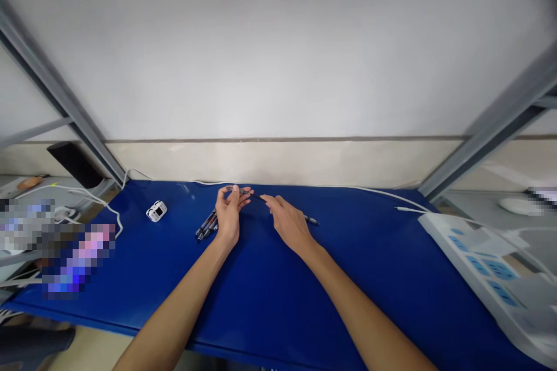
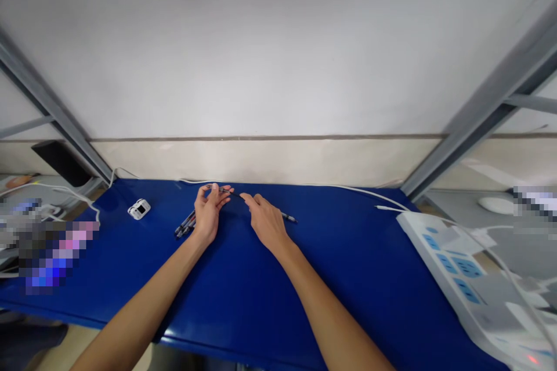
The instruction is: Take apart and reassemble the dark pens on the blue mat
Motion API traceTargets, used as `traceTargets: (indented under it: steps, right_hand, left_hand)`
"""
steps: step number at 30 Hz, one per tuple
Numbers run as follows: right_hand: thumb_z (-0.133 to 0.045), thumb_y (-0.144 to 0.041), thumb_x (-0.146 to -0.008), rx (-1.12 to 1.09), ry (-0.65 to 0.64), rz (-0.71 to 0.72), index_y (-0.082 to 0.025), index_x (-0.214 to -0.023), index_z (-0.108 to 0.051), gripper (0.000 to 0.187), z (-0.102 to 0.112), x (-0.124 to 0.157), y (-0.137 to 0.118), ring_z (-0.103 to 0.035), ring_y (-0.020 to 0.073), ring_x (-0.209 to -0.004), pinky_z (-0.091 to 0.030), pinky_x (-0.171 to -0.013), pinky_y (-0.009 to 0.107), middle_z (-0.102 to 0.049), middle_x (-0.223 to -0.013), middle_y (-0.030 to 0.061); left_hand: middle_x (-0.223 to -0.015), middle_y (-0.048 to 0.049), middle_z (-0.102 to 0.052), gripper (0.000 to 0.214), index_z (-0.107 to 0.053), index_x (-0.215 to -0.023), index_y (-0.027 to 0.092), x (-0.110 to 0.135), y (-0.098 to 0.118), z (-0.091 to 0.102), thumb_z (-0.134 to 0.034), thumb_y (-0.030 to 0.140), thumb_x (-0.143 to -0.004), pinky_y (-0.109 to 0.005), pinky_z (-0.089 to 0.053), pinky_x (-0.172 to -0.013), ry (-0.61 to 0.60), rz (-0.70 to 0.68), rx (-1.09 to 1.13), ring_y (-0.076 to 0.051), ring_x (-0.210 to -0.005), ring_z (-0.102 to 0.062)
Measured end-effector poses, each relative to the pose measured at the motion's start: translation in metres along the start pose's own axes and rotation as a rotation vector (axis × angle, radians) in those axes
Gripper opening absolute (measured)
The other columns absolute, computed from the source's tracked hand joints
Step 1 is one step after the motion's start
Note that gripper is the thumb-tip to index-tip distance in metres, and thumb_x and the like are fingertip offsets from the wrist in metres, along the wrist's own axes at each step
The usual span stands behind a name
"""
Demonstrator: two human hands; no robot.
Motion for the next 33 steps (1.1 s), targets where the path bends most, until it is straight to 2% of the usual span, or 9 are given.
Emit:
traceTargets:
  steps: [8, 14, 17, 22, 28, 33]
  right_hand:
    - [-0.043, -0.008, -0.101, 0.015, -0.011, -0.002, -0.028, -0.147, -0.053, 0.052, -0.003, 0.0, 0.004, -0.068, 0.0201, -0.09, -0.049, -0.068, 0.026, -0.068, -0.107, 0.008]
    - [-0.04, -0.009, -0.102, 0.026, -0.015, 0.01, -0.031, -0.149, -0.052, 0.053, -0.004, 0.0, 0.005, -0.069, 0.0198, -0.09, -0.051, -0.07, 0.026, -0.068, -0.107, 0.0073]
    - [-0.039, -0.018, -0.106, 0.004, 0.016, 0.022, -0.029, -0.148, -0.052, 0.045, -0.003, 0.0, 0.004, -0.071, 0.0226, -0.096, -0.055, -0.076, 0.03, -0.07, -0.111, 0.0084]
    - [-0.039, -0.034, -0.109, -0.086, 0.143, -0.026, -0.022, -0.14, -0.054, 0.036, 0.0, -0.001, 0.004, -0.071, 0.0279, -0.111, -0.057, -0.09, 0.04, -0.071, -0.127, 0.0125]
    - [-0.043, -0.038, -0.108, -0.107, 0.163, -0.072, -0.022, -0.131, -0.058, 0.032, 0.002, -0.001, 0.004, -0.075, 0.0296, -0.1, -0.058, -0.082, 0.041, -0.076, -0.114, 0.0126]
    - [-0.043, -0.037, -0.108, -0.11, 0.161, -0.07, -0.022, -0.129, -0.058, 0.03, 0.002, -0.002, 0.005, -0.075, 0.0293, -0.099, -0.057, -0.081, 0.04, -0.076, -0.113, 0.0123]
  left_hand:
    - [-0.103, -0.0106, -0.08, 0.039, -0.052, -0.106, 0.023, -0.004, 0.0, 0.004, -0.069, 0.056, -0.092, -0.036, -0.055, -0.085, 0.031, -0.009, 0.02, -0.026, -0.098, -0.078]
    - [-0.104, -0.0121, -0.08, 0.038, -0.054, -0.105, 0.023, -0.001, 0.002, 0.0, -0.071, 0.053, -0.091, -0.035, -0.056, -0.085, -0.024, 0.018, 0.006, -0.025, -0.097, -0.078]
    - [-0.102, -0.0117, -0.08, 0.038, -0.054, -0.106, 0.022, -0.001, 0.002, 0.001, -0.072, 0.053, -0.091, -0.034, -0.056, -0.084, -0.007, 0.007, 0.008, -0.024, -0.095, -0.078]
    - [-0.1, -0.0094, -0.08, 0.041, -0.054, -0.108, 0.023, -0.008, 0.002, 0.007, -0.072, 0.054, -0.09, -0.032, -0.056, -0.083, 0.056, -0.01, 0.031, -0.022, -0.092, -0.078]
    - [-0.1, -0.0079, -0.08, 0.042, -0.052, -0.107, 0.024, -0.011, 0.005, 0.01, -0.072, 0.056, -0.089, -0.032, -0.056, -0.083, 0.078, -0.041, 0.032, -0.021, -0.093, -0.078]
    - [-0.1, -0.0079, -0.08, 0.044, -0.052, -0.108, 0.023, -0.009, 0.006, 0.009, -0.072, 0.057, -0.089, -0.032, -0.056, -0.083, 0.083, -0.02, 0.026, -0.021, -0.094, -0.078]
Point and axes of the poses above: each hand's wrist, its own x-axis away from the middle knuckle, its own z-axis out of the back of the hand, y = z × x, the point moved 4 cm from there along -x, towards the middle knuckle
